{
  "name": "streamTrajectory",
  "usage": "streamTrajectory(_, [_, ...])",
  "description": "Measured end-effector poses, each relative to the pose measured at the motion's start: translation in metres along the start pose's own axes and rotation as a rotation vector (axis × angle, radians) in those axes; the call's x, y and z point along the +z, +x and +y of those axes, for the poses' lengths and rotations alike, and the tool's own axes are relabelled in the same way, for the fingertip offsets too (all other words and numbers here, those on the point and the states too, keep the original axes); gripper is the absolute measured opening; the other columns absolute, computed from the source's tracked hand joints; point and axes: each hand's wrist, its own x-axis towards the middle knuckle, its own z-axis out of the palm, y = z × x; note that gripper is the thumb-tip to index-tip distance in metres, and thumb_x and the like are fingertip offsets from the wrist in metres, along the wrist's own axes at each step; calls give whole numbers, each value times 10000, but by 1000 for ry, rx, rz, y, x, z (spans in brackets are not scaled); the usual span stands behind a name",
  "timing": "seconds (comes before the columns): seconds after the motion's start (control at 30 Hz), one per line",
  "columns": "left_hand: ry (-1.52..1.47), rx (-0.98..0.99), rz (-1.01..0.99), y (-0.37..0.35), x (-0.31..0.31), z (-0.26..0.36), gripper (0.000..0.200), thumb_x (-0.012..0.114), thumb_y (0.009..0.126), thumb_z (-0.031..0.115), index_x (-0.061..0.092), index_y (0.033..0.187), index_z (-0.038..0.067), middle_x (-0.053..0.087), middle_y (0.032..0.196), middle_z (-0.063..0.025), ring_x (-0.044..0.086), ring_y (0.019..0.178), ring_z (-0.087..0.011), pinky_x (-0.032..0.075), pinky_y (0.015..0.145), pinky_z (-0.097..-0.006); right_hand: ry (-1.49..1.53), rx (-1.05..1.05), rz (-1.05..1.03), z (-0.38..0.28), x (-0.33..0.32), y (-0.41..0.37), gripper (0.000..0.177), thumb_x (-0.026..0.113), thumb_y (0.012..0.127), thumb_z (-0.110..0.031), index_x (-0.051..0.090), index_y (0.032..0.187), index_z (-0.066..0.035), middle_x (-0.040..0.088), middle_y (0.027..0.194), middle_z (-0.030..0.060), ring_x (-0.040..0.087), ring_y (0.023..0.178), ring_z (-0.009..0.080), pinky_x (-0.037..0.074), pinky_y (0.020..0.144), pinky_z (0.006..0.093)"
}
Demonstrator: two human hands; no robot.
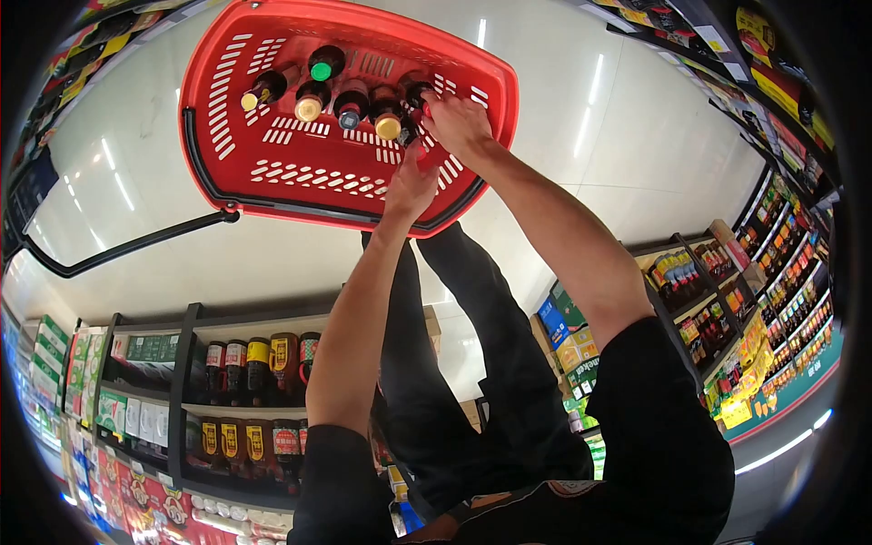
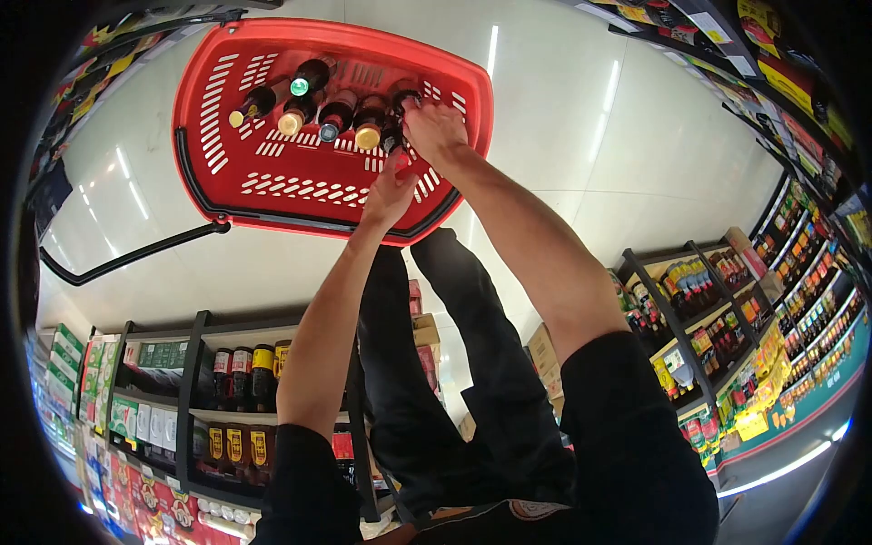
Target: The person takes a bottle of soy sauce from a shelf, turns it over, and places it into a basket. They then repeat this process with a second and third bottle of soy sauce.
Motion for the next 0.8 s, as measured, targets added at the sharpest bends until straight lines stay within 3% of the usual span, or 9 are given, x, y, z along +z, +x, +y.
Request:
streamTrajectory(0.13, [72,-45,-50,1,-4,1,721,608,935,284,298,1557,94,620,1330,-229,654,1141,-404,494,1014,-503,-82,-59,120,10,6,9,410,599,963,-244,582,1333,-70,652,1164,210,677,1048,365,560,874,484])
streamTrajectory(0.23, [137,-65,-70,3,-1,-7,734,613,961,294,261,1581,120,649,1302,-194,699,1031,-353,524,969,-472,-143,-78,140,13,7,14,427,575,991,-263,570,1385,-99,636,1174,201,676,1031,364,566,860,489])
streamTrajectory(0.3, [125,-5,5,3,2,-7,735,607,963,277,249,1586,123,696,1151,-192,704,960,-366,528,938,-478,-145,-77,151,14,6,16,424,573,992,-257,568,1386,-102,631,1170,196,672,1044,360,567,862,488])
streamTrajectory(0.43, [163,-60,-30,-4,-2,3,737,595,964,267,236,1590,120,715,1026,-190,706,932,-378,529,926,-479,-148,-64,168,14,4,17,428,592,980,-251,563,1383,-108,624,1180,178,665,1067,354,571,871,485])
streamTrajectory(0.5, [54,-63,-68,-12,-5,10,707,552,937,257,270,1563,89,561,1406,-258,602,1197,-462,478,1028,-548,-128,-45,151,11,5,15,439,602,974,-253,556,1387,-111,624,1191,174,657,1089,351,571,878,486])
streamTrajectory(0.63, [234,0,-10,-35,-11,26,725,561,927,240,264,1564,64,534,1436,-265,621,1148,-479,514,983,-556,-140,-52,128,12,7,14,501,628,963,-290,517,1422,-123,622,1229,168,618,1183,342,560,926,483])
streamTrajectory(0.8, [195,131,112,-60,-12,28,669,580,920,181,324,1522,42,588,1363,-265,625,1134,-464,531,945,-539,-201,-29,79,12,12,14,513,619,963,-259,511,1435,-89,645,1267,183,612,1211,346,535,978,479])
